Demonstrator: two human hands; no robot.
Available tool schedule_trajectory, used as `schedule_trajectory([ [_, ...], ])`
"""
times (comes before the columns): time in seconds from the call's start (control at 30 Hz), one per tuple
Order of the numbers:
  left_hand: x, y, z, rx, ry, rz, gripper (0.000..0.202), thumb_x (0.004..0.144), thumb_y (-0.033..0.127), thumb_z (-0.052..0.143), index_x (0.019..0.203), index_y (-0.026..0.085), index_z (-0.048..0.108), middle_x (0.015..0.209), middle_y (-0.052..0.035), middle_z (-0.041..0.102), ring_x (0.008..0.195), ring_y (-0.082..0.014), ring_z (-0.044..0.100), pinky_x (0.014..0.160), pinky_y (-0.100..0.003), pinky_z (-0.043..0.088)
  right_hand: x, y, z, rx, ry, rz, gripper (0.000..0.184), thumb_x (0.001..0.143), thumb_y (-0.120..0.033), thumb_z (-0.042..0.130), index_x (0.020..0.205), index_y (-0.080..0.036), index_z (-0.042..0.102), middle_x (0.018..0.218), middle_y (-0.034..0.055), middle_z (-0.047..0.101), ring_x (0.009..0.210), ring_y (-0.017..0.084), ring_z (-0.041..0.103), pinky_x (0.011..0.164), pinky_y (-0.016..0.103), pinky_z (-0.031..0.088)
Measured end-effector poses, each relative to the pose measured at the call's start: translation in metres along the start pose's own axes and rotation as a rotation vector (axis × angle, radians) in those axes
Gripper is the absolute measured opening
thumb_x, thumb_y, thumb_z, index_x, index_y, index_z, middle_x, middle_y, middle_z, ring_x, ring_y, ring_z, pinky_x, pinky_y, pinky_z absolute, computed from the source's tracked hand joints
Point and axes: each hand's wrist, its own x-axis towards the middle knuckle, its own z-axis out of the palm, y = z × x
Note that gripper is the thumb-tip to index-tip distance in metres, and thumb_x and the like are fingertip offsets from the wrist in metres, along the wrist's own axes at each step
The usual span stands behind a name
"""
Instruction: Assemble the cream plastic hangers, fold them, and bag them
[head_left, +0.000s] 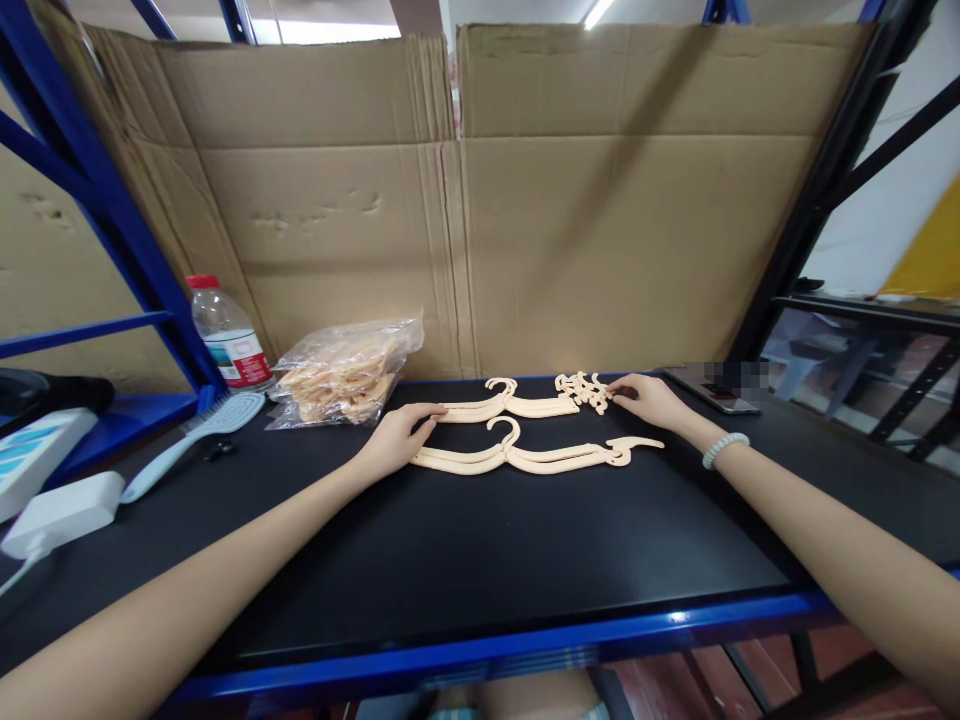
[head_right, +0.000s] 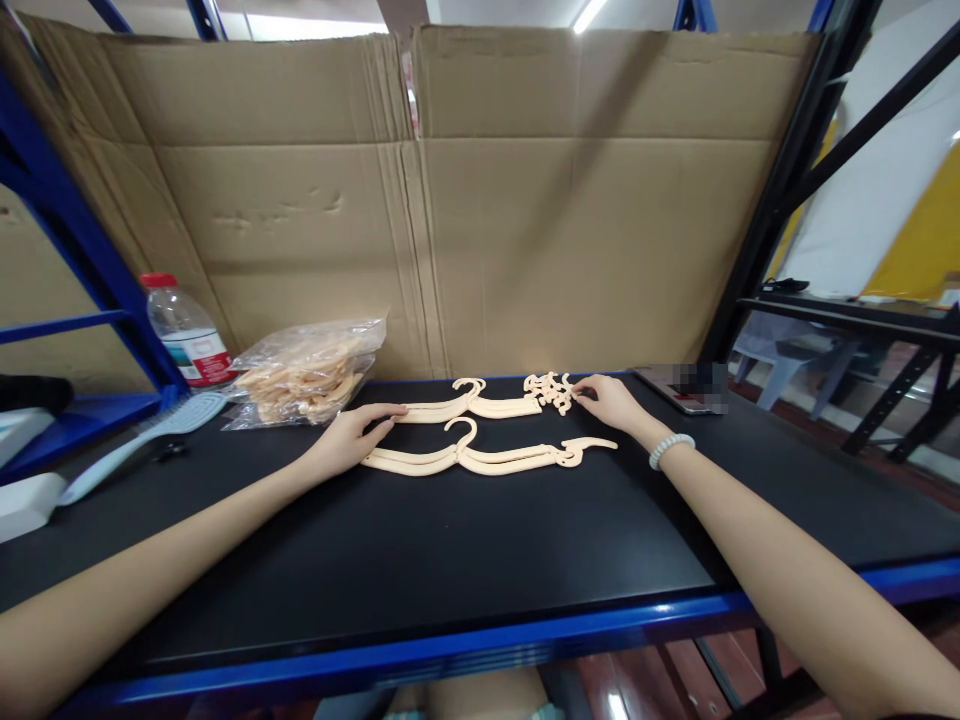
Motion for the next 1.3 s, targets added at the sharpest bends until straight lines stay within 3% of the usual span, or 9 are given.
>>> schedule_trajectory([
  [0.5, 0.001, 0.002, -0.002, 0.006, 0.028, 0.052, 0.023, 0.083, 0.027, 0.050, 0.091, 0.019, 0.070, 0.099, -0.0083, 0.068, 0.094, -0.0219, 0.066, 0.091, -0.039, 0.051, 0.000, 0.001, -0.001, -0.011, -0.025, -0.012, 0.020, 0.077, -0.020, 0.056, 0.087, -0.021, 0.073, 0.097, 0.0060, 0.074, 0.088, 0.023, 0.068, 0.080, 0.035, 0.052],
  [0.87, 0.000, 0.004, -0.004, -0.003, 0.032, 0.066, 0.020, 0.083, 0.027, 0.051, 0.090, 0.019, 0.068, 0.095, -0.0077, 0.067, 0.091, -0.0216, 0.065, 0.088, -0.038, 0.051, -0.002, -0.001, -0.001, 0.031, -0.012, -0.026, 0.020, 0.078, -0.022, 0.058, 0.091, -0.019, 0.072, 0.091, 0.0062, 0.074, 0.083, 0.021, 0.068, 0.079, 0.033, 0.052],
  [1.3, 0.011, 0.001, -0.002, 0.010, -0.008, 0.056, 0.016, 0.079, 0.030, 0.060, 0.086, 0.021, 0.070, 0.085, -0.0044, 0.066, 0.081, -0.0194, 0.063, 0.079, -0.035, 0.051, 0.000, 0.002, 0.004, 0.037, 0.019, -0.038, 0.014, 0.075, -0.018, 0.063, 0.083, -0.020, 0.074, 0.090, 0.0062, 0.073, 0.084, 0.022, 0.067, 0.080, 0.034, 0.051],
])
